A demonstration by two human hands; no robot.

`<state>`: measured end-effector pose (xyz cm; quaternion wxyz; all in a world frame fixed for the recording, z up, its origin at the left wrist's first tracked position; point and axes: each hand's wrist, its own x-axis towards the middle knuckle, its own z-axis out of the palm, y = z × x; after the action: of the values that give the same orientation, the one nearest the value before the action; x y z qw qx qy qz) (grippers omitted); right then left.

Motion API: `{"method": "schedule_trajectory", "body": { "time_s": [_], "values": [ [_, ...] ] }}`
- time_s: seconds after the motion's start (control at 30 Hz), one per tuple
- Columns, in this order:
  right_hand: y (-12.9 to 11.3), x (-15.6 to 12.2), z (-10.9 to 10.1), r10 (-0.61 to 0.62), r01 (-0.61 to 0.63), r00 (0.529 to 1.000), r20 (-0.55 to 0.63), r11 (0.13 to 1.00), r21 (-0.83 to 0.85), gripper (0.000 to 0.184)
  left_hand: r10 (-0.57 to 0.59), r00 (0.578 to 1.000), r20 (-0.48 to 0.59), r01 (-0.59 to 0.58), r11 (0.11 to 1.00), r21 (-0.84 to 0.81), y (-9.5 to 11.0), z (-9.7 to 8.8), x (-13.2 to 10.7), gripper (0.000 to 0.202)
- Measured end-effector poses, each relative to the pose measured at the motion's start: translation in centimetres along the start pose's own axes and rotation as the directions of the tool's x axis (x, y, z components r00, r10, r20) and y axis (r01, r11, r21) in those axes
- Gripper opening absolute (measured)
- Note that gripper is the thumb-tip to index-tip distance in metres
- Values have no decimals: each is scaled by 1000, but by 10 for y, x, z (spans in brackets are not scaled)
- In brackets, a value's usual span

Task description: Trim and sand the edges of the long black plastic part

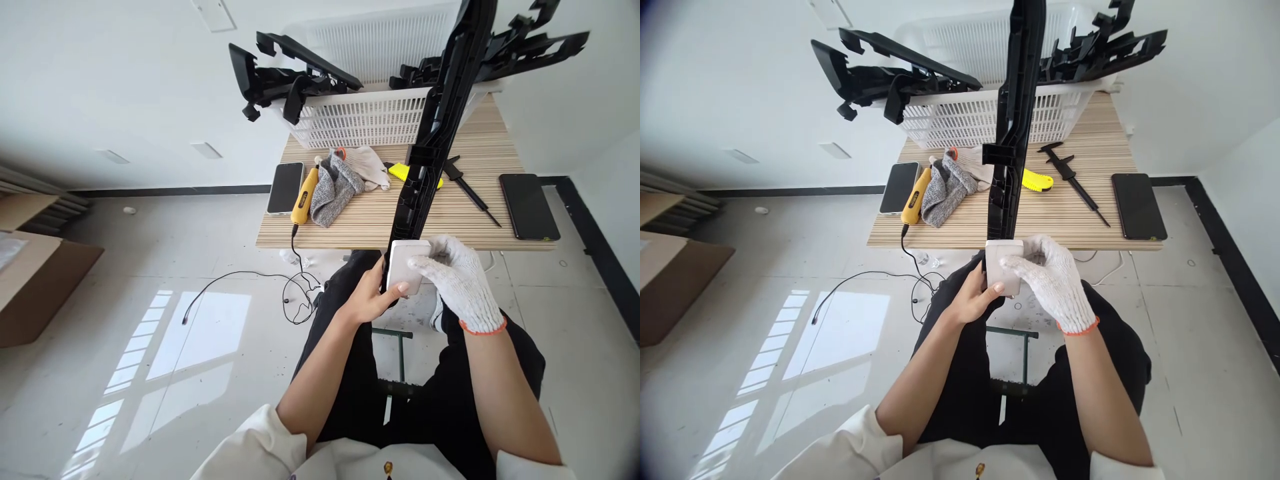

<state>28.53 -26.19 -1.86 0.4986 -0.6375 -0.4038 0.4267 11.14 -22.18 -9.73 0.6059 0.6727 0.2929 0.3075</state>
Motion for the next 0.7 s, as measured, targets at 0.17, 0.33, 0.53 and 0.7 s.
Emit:
{"method": "schedule_trajectory", "body": {
  "time_s": [0.17,0.33,0.53,0.7],
  "values": [
    [5,7,11,-10,16,998,-58,995,103,24,-25,999,-34,24,1000,-19,-4,1,4,49],
    [8,13,19,-74,73,997,-3,971,229,33,19,1000,-6,-19,1000,-21,-7,-3,9,45],
    [10,12,33,-91,71,992,87,975,208,19,53,998,29,-53,999,1,-5,-8,14,43],
    [11,22,38,-153,147,987,41,980,131,27,31,999,-12,-31,999,8,-7,-12,21,43]
  ]
}}
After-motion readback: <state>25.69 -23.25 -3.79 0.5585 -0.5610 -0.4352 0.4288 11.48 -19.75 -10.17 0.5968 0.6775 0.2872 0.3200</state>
